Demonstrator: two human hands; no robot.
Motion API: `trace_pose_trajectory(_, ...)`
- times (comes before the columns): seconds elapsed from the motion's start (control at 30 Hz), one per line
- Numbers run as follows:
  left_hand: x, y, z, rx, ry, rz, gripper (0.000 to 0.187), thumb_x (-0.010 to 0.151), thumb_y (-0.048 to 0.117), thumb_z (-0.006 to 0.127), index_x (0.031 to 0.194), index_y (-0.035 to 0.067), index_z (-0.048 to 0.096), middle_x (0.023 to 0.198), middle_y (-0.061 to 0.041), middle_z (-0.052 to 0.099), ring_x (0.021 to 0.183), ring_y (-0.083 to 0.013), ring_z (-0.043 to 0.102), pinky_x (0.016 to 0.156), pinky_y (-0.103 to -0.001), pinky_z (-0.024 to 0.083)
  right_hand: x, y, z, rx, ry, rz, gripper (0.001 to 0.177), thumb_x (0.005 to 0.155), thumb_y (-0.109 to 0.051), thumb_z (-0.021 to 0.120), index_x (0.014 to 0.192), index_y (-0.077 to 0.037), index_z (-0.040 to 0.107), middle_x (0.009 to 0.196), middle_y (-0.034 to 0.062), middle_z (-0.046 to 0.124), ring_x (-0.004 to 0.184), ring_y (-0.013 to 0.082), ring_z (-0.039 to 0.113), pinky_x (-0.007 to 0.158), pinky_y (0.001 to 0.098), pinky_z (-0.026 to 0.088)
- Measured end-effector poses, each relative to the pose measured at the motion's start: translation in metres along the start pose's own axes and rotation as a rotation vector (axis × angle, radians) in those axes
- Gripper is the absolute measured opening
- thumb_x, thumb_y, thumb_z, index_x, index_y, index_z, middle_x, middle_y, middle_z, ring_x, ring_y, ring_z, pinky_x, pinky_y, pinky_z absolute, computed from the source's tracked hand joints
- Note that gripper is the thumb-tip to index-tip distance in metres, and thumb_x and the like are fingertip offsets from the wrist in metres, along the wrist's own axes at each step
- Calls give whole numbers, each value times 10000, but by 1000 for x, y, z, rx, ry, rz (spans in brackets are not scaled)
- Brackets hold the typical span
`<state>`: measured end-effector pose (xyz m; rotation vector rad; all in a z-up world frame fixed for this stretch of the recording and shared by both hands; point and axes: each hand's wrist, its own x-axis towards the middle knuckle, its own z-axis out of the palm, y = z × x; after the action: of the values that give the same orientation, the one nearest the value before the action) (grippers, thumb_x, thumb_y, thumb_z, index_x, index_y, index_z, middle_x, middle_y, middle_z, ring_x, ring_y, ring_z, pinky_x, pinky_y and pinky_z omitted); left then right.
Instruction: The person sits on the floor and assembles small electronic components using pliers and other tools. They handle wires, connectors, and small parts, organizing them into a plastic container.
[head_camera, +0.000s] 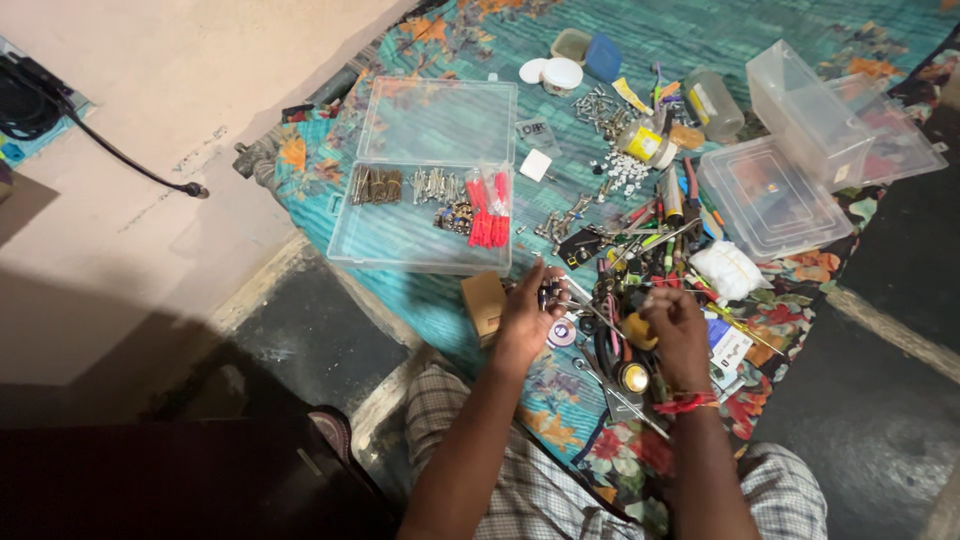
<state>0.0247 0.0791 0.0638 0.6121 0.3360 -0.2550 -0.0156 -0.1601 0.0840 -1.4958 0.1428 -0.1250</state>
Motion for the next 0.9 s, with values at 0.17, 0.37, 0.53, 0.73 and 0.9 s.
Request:
trace_pose_trajectory(0.17, -1, -23, 8, 14, -50, -96, 496, 1014, 532, 561, 1024, 46, 660, 823, -70, 644, 703, -179, 605, 553, -281, 428, -5, -21, -4, -84, -42, 100, 210, 949, -88, 688, 1153, -39, 678, 879, 6, 664, 705, 85, 580, 610, 248, 455)
trace_pose_trajectory(0.37, -7, -58, 21, 96, -16, -195, 473, 1033, 569, 511, 1055, 115, 642, 845, -22, 632, 724, -143, 582, 608, -300, 432, -24, -62, 42, -377, -160, 37, 220, 892, -124, 729, 1087, -27, 701, 862, 61, 716, 692, 154, 648, 592, 319, 512)
trace_pose_trajectory(0.53, -5, -70, 21, 130, 45, -252, 377, 1045, 565, 536, 1091, 201, 622, 905, 65, 632, 789, -86, 574, 633, -288, 406, -20, -65, 52, -702, -222, -126, 191, 911, -169, 731, 1032, -22, 712, 937, 138, 702, 766, 253, 724, 673, 367, 546)
trace_pose_trajectory(0.73, -9, -65, 26, 83, 76, -251, 349, 1038, 521, 553, 1112, 186, 617, 940, 26, 656, 798, -134, 589, 643, -297, 439, -25, -77, 53, -689, -178, -152, 260, 908, -198, 709, 1127, -60, 727, 1048, 158, 705, 865, 280, 718, 761, 396, 573)
trace_pose_trajectory(0.9, -11, -62, 27, 71, 76, -229, 407, 1065, 503, 554, 1192, 123, 624, 964, -61, 685, 816, -217, 658, 695, -377, 534, -38, -100, 52, -737, -403, -209, 643, 707, -133, 760, 1329, -86, 604, 1166, 160, 698, 959, 326, 698, 853, 419, 549)
